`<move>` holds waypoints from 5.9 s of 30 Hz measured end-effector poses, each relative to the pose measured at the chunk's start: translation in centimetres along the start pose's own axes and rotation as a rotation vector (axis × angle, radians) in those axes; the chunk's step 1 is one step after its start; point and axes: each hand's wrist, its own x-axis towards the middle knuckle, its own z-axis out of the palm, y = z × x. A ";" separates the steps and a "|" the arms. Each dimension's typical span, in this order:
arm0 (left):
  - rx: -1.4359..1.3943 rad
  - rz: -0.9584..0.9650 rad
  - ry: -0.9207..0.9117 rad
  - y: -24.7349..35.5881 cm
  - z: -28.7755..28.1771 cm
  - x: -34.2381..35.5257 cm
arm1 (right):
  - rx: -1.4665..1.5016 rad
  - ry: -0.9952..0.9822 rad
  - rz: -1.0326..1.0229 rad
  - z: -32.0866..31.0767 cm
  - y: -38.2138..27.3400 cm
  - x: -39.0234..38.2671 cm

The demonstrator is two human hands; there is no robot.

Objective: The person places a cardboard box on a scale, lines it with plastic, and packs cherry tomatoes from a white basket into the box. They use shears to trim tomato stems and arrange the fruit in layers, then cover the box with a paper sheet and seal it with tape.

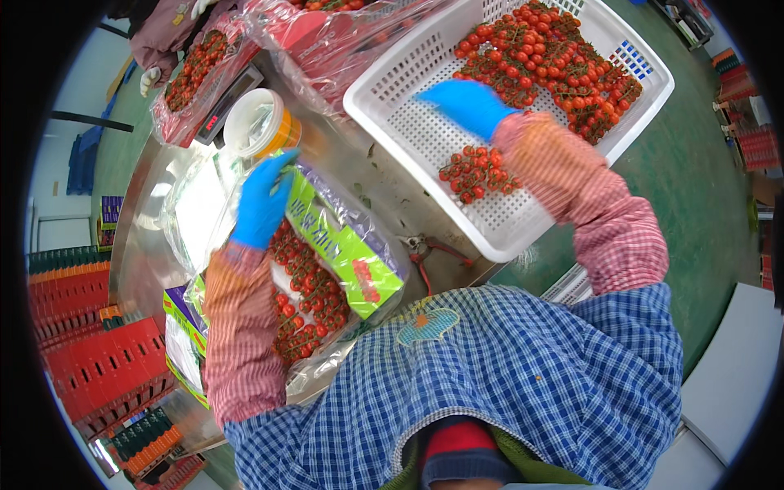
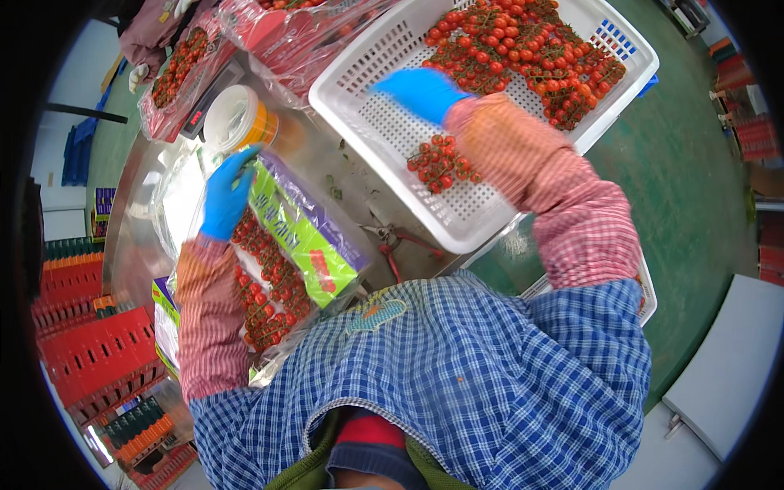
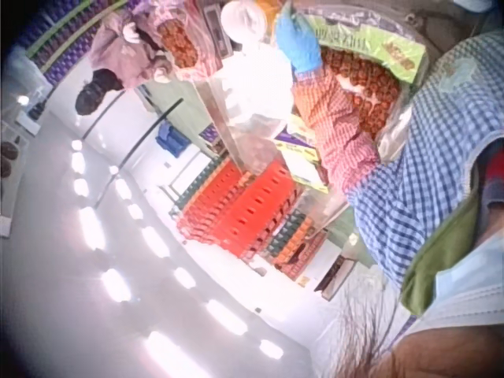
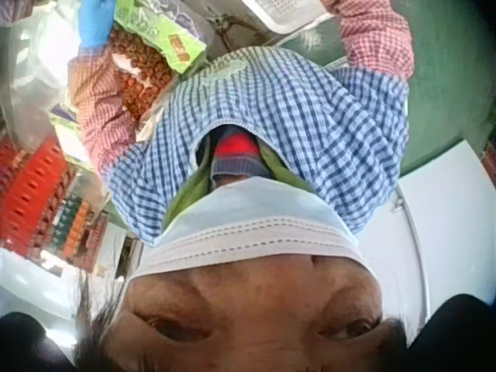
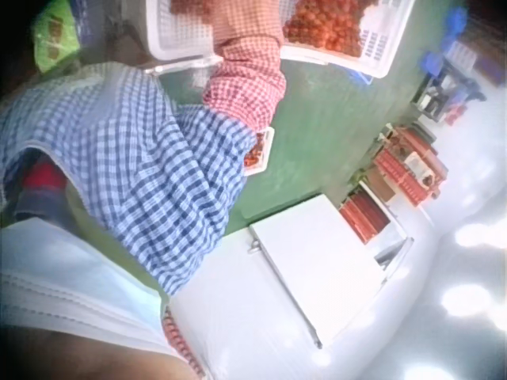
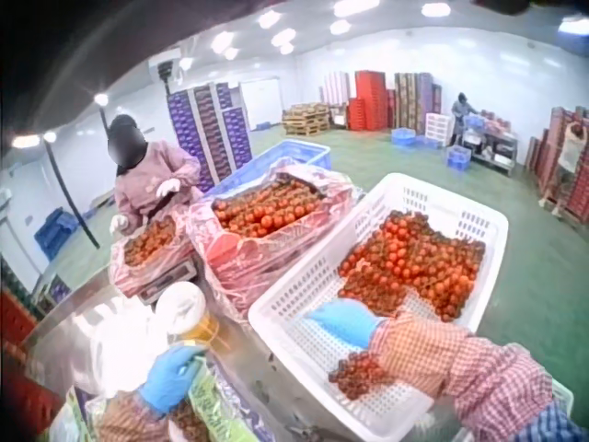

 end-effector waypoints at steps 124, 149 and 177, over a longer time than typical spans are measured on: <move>1.195 0.783 0.301 0.7 1.5 39.9 | 1.963 0.448 -0.032 -13.5 9.0 -7.3; -1.344 -0.587 -0.456 16.7 19.0 13.1 | 2.077 -0.109 -0.253 -9.7 6.4 -6.0; 0.660 -1.016 0.347 -6.7 8.6 -8.6 | 1.672 -0.467 0.123 4.7 -11.5 -6.9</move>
